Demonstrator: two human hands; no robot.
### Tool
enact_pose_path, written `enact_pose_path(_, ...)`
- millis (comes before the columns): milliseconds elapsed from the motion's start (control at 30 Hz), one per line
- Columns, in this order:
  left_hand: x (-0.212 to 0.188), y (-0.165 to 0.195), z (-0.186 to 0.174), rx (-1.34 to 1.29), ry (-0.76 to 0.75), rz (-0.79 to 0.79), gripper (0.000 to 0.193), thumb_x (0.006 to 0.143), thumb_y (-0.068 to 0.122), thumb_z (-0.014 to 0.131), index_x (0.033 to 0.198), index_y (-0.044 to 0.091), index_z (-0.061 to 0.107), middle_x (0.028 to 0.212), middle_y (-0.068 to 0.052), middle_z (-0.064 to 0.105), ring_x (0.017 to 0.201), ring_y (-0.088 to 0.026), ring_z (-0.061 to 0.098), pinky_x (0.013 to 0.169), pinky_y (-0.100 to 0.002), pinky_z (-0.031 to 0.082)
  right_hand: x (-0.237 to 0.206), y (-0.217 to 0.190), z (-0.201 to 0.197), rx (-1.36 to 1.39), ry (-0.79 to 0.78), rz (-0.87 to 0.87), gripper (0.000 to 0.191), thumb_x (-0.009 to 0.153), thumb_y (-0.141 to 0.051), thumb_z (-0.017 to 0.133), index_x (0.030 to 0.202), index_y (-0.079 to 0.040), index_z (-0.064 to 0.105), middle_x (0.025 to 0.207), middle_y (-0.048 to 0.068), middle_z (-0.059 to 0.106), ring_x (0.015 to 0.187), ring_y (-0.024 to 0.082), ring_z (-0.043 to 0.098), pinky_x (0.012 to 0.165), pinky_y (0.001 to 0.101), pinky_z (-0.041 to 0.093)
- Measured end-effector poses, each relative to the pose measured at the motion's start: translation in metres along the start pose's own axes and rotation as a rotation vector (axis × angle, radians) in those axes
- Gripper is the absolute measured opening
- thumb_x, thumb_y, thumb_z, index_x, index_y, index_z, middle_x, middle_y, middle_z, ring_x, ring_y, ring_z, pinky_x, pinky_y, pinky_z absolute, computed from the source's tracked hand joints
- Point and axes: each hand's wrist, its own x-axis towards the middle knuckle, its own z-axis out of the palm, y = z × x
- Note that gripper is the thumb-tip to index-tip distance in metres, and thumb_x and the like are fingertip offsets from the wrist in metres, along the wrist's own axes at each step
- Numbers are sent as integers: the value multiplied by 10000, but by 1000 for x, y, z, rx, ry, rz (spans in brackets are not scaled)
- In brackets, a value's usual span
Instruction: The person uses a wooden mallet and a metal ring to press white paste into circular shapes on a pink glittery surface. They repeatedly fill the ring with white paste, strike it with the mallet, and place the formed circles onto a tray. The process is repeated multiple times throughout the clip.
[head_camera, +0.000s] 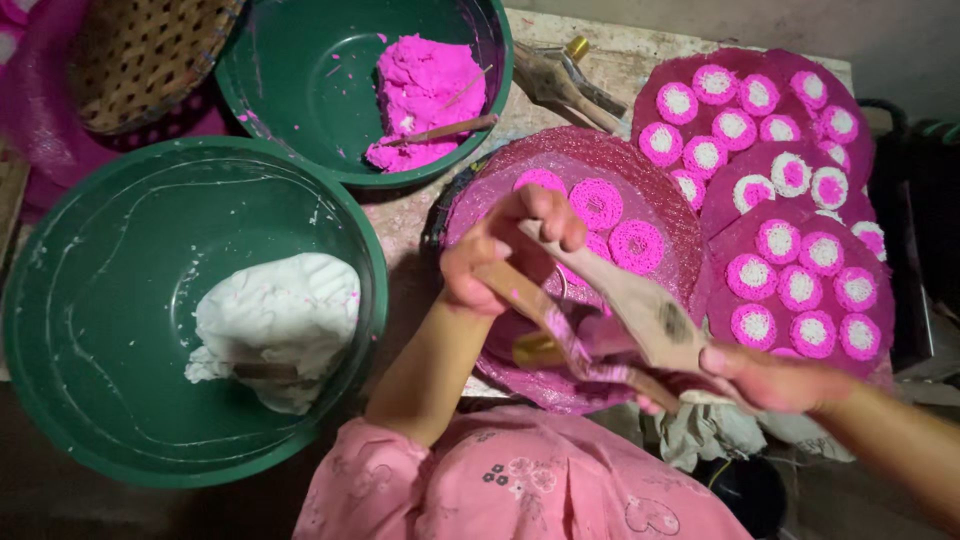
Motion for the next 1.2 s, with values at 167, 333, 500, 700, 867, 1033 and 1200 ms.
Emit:
enact_pose_path(167, 19, -4, -48, -121, 124, 27, 375, 750, 233, 595, 1097, 142, 485, 1026, -57, 481, 1082, -255, 509, 1071, -441, 394, -1, -42, -34, -270, 175, 200, 880, 946, -686, 309, 1436, 9, 535, 1337, 188, 658, 1250, 273, 672, 1099, 415, 485)
enact_pose_path(333, 12, -31, -91, -412, 157, 182, 342, 876, 302, 661, 1129, 140, 498, 1027, -15, 522, 992, -196, 522, 1135, -453, 405, 23, -39, -27, -412, 418, 401, 902, 892, -712, 257, 1504, -103, 517, 1365, 52, 678, 1250, 195, 649, 1091, 366, 468)
enact_pose_path(500, 1, -32, -114, -471, 137, 199, 337, 948, 399, 676, 1115, 158, 512, 1002, 3, 539, 995, -186, 521, 1077, -412, 435, 49, -34, -14, -357, 405, 356, 908, 900, -741, 272, 1291, -2, 628, 1122, 125, 759, 1036, 230, 715, 967, 378, 551)
enact_pose_path(700, 3, 0, -121, -500, 73, 176, 287, 1033, 405, 670, 1084, 158, 533, 972, 0, 547, 971, -183, 525, 956, -347, 457, 72, -34, 2, -235, 544, 333, 762, 910, -674, 427, 1239, -27, 659, 938, 100, 641, 789, 181, 602, 707, 380, 542)
enact_pose_path(867, 1, -16, -115, -507, 123, 204, 335, 940, 417, 699, 1072, 159, 531, 970, 4, 544, 963, -180, 525, 942, -345, 458, 66, -39, 7, -297, 508, 351, 819, 952, -690, 376, 1084, 45, 711, 802, 98, 639, 687, 184, 563, 615, 369, 470)
enact_pose_path(1033, 16, -38, -118, -525, 180, 174, 249, 1000, 386, 648, 1059, 178, 525, 973, 15, 544, 963, -165, 532, 976, -340, 464, 54, -50, 6, -465, 655, 333, 761, 914, -666, 383, 1186, -20, 681, 824, 56, 700, 762, 170, 643, 707, 363, 545)
enact_pose_path(1200, 38, -25, -122, -520, 19, 143, 295, 1021, 430, 578, 1059, 142, 530, 967, -12, 535, 943, -189, 533, 927, -372, 494, 63, -58, 7, -719, 705, 210, 725, 942, -617, 367, 1259, -16, 619, 805, 67, 685, 754, 183, 636, 704, 367, 504)
